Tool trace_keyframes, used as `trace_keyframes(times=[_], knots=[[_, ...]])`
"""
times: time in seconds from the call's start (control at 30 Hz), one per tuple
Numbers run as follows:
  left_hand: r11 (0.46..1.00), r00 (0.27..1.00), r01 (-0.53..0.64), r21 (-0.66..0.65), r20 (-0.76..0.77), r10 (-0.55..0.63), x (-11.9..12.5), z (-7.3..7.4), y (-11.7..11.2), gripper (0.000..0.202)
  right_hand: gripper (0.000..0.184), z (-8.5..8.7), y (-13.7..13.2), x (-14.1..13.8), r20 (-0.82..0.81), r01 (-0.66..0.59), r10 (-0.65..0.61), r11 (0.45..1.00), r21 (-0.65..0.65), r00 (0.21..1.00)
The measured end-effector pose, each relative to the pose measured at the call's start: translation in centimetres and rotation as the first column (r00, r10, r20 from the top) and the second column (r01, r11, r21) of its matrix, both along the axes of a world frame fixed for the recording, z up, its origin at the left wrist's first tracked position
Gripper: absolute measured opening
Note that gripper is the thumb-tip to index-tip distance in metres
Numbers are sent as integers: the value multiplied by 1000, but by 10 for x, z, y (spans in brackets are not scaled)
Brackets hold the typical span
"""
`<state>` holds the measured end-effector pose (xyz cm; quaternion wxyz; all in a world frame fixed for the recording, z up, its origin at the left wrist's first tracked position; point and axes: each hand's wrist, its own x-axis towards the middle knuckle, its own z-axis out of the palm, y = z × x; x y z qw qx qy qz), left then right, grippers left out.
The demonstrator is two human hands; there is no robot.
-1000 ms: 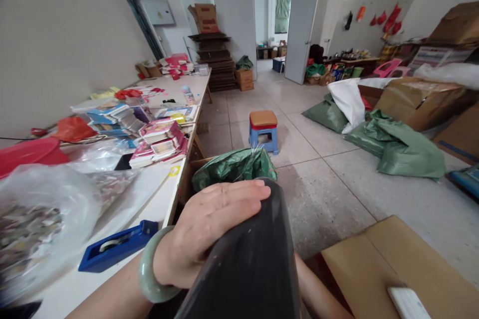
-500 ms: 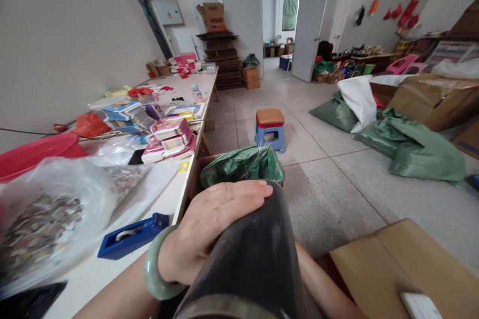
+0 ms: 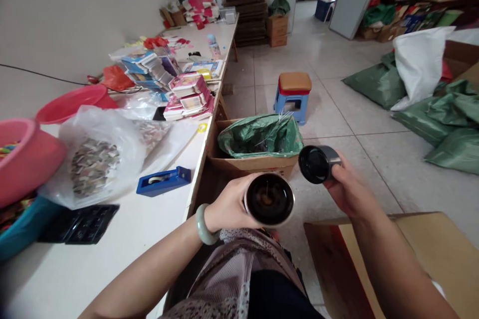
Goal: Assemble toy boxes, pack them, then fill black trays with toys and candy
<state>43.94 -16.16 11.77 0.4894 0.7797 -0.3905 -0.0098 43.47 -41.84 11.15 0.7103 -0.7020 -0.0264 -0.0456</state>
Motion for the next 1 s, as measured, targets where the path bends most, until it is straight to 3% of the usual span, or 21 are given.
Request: trace_keyframes(times=[0.1,0.2,0.33,0.43,0.73,0.9,1.0], knots=[[992,990,-79,98,-105,89,2,-29,5,92,51,33,-2,3,79,-188,200,972,-138,977],[977,974,-126,171,-166,154,6,-49,11,90,59,56,11,9,156,-288,410,820,-495,899],[963,950,-180,202,-217,223,13,-63,19,87,56,58,33,21,183,-267,607,574,-774,773],[954,943,-212,211,-214,256,18,-68,26,90,55,52,44,31,152,-262,671,474,-841,726],[943,930,-252,218,-217,298,29,-80,38,87,54,39,64,58,90,-268,739,352,-897,668],[936,919,-311,167,-199,341,38,-87,41,88,56,30,76,71,132,-193,737,339,-921,663],[920,903,-356,161,-192,384,41,-93,42,86,58,22,84,77,178,-120,693,359,-926,698]])
